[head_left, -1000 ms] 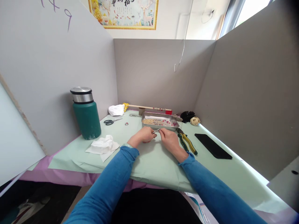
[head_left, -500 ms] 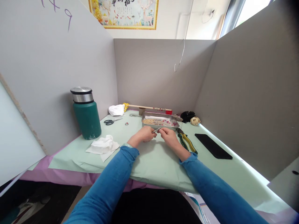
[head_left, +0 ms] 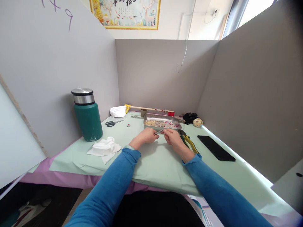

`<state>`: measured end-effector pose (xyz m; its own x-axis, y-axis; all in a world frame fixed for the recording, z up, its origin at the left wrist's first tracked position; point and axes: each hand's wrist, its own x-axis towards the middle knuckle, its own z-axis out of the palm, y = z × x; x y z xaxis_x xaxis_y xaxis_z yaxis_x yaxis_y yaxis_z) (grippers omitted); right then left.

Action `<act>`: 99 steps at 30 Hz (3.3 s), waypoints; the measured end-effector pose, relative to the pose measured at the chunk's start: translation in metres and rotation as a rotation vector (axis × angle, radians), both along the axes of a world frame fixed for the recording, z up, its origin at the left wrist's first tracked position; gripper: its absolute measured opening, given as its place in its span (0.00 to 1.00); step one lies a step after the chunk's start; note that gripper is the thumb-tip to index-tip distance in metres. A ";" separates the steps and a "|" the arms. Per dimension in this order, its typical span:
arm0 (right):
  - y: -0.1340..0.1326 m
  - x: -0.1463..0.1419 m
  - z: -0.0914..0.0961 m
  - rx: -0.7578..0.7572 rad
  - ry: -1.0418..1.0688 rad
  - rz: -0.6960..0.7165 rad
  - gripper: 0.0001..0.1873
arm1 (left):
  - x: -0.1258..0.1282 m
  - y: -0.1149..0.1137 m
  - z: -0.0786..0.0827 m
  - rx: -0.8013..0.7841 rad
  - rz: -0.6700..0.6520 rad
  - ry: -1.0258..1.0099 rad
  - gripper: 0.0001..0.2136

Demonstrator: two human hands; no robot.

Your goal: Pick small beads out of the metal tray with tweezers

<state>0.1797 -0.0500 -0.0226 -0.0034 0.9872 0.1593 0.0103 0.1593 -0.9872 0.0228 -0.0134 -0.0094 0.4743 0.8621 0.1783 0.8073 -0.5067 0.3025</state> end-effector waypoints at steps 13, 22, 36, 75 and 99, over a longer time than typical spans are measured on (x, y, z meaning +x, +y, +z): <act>0.009 0.001 -0.008 0.104 -0.251 -0.133 0.12 | -0.002 0.003 -0.002 0.012 -0.018 0.016 0.12; 0.009 0.001 -0.009 0.092 -0.228 -0.130 0.13 | -0.002 0.002 -0.003 0.019 -0.002 0.024 0.13; -0.001 0.001 -0.001 -0.046 -0.005 0.052 0.08 | -0.001 -0.001 -0.001 0.032 -0.011 0.059 0.14; 0.016 0.005 -0.016 0.169 -0.409 -0.158 0.16 | -0.001 0.004 -0.005 0.024 0.003 0.153 0.15; 0.001 0.000 -0.004 -0.032 -0.057 0.036 0.11 | 0.000 -0.005 0.003 0.017 -0.012 0.103 0.14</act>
<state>0.1796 -0.0492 -0.0262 -0.0477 0.9909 0.1262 0.0617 0.1290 -0.9897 0.0230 -0.0185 -0.0063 0.5015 0.8534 0.1422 0.8275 -0.5211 0.2092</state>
